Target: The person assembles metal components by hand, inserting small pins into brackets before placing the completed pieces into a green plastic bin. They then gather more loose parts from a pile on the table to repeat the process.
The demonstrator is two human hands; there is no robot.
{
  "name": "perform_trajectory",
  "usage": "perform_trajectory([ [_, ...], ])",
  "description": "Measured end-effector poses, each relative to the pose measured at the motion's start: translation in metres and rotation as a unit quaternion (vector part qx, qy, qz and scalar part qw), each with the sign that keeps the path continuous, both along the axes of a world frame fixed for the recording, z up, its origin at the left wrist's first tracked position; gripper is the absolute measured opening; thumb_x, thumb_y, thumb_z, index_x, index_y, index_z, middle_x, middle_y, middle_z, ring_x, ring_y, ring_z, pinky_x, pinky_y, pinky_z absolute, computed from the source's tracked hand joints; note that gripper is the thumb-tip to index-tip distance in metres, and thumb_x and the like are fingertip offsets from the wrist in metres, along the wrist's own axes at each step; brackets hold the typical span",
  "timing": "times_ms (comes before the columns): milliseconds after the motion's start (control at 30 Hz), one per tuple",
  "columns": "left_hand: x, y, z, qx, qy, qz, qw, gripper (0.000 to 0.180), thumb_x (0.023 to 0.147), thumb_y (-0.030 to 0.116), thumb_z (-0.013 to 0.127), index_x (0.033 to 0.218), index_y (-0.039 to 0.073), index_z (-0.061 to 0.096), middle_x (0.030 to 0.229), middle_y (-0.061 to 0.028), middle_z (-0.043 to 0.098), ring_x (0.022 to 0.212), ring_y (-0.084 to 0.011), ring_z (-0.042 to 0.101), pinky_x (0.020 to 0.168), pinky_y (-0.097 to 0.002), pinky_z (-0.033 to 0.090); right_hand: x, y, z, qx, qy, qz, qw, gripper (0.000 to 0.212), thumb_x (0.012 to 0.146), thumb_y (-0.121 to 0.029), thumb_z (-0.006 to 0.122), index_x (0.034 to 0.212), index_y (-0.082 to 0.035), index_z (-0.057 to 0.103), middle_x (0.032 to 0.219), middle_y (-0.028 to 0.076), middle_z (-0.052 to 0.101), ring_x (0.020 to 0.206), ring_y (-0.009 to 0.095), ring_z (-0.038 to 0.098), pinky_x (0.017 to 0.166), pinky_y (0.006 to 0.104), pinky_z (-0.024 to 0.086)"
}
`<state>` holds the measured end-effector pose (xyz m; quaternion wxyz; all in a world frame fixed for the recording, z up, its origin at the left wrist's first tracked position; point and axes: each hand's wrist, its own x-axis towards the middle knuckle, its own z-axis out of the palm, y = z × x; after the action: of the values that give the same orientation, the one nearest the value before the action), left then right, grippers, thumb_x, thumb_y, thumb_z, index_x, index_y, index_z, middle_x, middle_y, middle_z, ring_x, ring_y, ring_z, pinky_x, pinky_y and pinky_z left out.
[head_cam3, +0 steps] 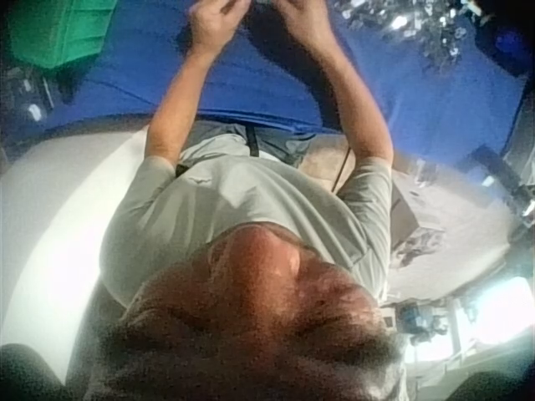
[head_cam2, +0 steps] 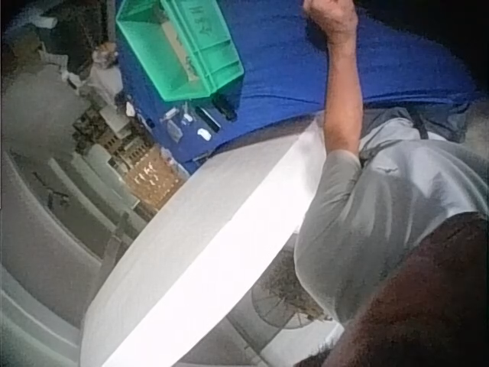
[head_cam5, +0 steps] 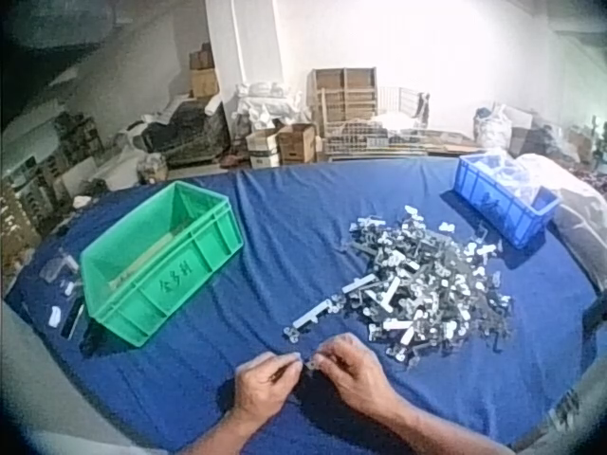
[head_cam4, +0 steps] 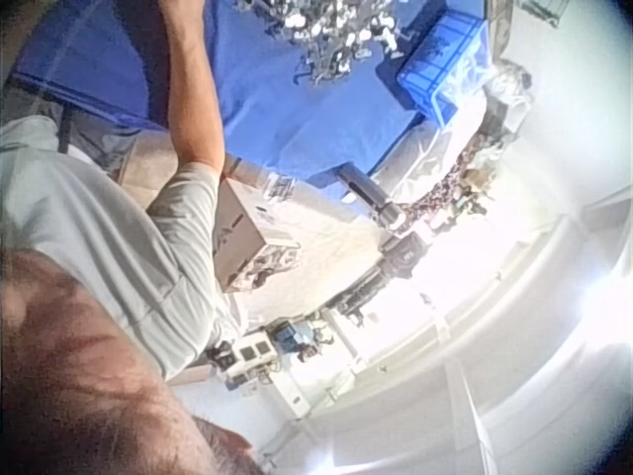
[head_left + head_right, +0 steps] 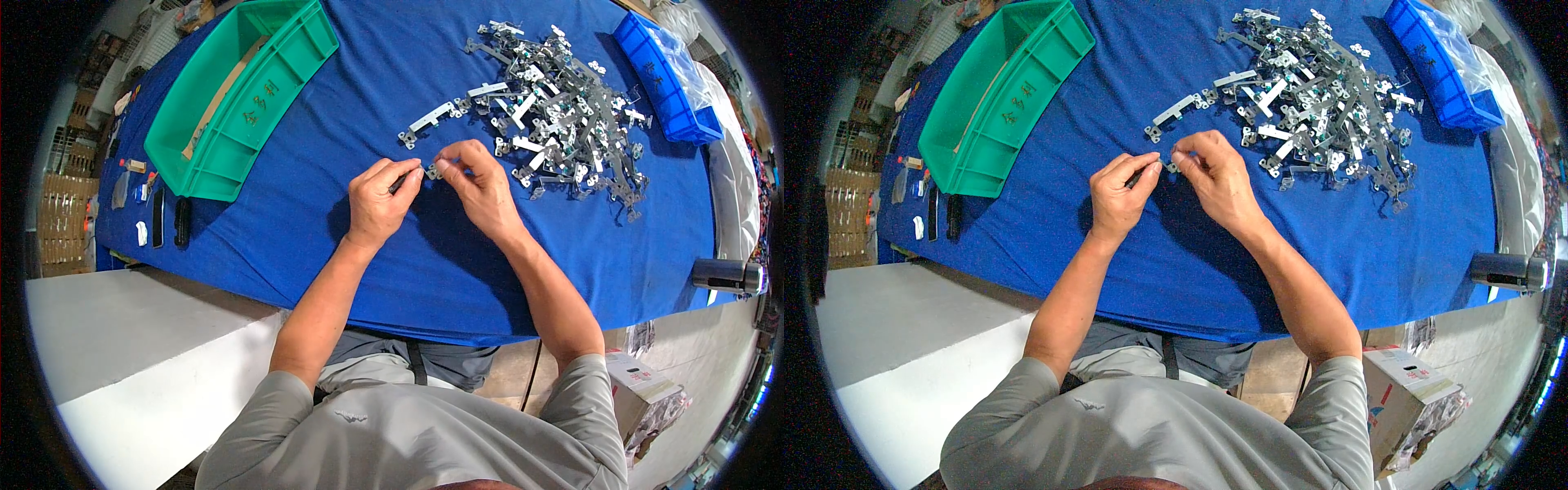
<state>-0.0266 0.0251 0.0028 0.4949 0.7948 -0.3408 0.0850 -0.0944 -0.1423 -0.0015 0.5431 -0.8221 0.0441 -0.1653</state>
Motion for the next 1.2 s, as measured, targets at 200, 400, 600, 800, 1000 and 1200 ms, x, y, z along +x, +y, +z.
perform_trajectory([
  [200, 0.003, 0.001, -0.008, -0.074, 0.053, 0.065, 0.994, 0.009, 0.085, 0.003, 0.071, 0.093, -0.001, 0.072, 0.072, -0.0054, 0.065, 0.06, -0.0089, 0.059, 0.054, -0.025, 0.046, -0.001, -0.002, 0.01, 0.194, 0.149, 0.049, 0.968, 0.018, 0.097, -0.018, 0.06, 0.101, 0.0, 0.064, 0.08, 0.001, 0.063, 0.06, 0.004, 0.05, 0.049, 0.0206, 0.039],
  [400, 0.002, 0.002, -0.009, -0.086, 0.11, 0.049, 0.989, 0.009, 0.087, 0.003, 0.07, 0.094, -0.002, 0.072, 0.075, -0.0047, 0.066, 0.062, -0.0058, 0.058, 0.055, -0.0228, 0.046, -0.002, 0.001, 0.012, 0.139, 0.154, 0.076, 0.975, 0.019, 0.095, -0.018, 0.061, 0.098, 0.0, 0.066, 0.077, 0.004, 0.065, 0.061, 0.008, 0.056, 0.053, 0.0245, 0.045],
  [600, 0.002, 0.001, -0.006, -0.089, 0.096, 0.045, 0.99, 0.01, 0.087, 0.003, 0.07, 0.095, -0.002, 0.072, 0.075, -0.0056, 0.067, 0.062, -0.0067, 0.059, 0.055, -0.0238, 0.047, -0.003, 0.003, 0.017, 0.111, 0.143, 0.063, 0.981, 0.018, 0.095, -0.018, 0.061, 0.099, -0.001, 0.065, 0.076, 0.003, 0.064, 0.063, 0.009, 0.058, 0.054, 0.0253, 0.047],
  [800, 0.002, -0.001, -0.007, -0.058, 0.054, 0.037, 0.996, 0.011, 0.085, 0.005, 0.071, 0.094, -0.001, 0.072, 0.073, -0.0063, 0.066, 0.06, -0.0093, 0.06, 0.054, -0.0252, 0.047, -0.003, 0.006, 0.005, 0.126, 0.106, 0.038, 0.986, 0.016, 0.097, -0.017, 0.061, 0.098, -0.001, 0.063, 0.077, 0.001, 0.061, 0.064, 0.006, 0.056, 0.052, 0.0226, 0.045],
  [1000, 0.001, 0.001, -0.005, -0.015, 0.021, 0.014, 1.0, 0.011, 0.086, 0.003, 0.071, 0.096, -0.002, 0.073, 0.075, -0.0066, 0.067, 0.062, -0.0088, 0.059, 0.056, -0.0242, 0.046, -0.001, 0.003, 0.002, 0.093, 0.081, 0.043, 0.991, 0.015, 0.094, -0.014, 0.063, 0.1, 0.0, 0.062, 0.079, 0.006, 0.062, 0.064, 0.011, 0.059, 0.055, 0.0261, 0.047],
  [1200, 0.001, -0.001, -0.003, -0.008, -0.004, 0.009, 1.0, 0.011, 0.085, 0.003, 0.071, 0.096, -0.001, 0.073, 0.074, -0.0048, 0.066, 0.062, -0.0081, 0.058, 0.056, -0.0234, 0.045, 0.002, 0.0, 0.001, 0.038, -0.036, -0.035, 0.998, 0.013, 0.095, -0.013, 0.06, 0.099, -0.001, 0.063, 0.077, 0.005, 0.064, 0.063, 0.011, 0.057, 0.057, 0.0269, 0.046],
])
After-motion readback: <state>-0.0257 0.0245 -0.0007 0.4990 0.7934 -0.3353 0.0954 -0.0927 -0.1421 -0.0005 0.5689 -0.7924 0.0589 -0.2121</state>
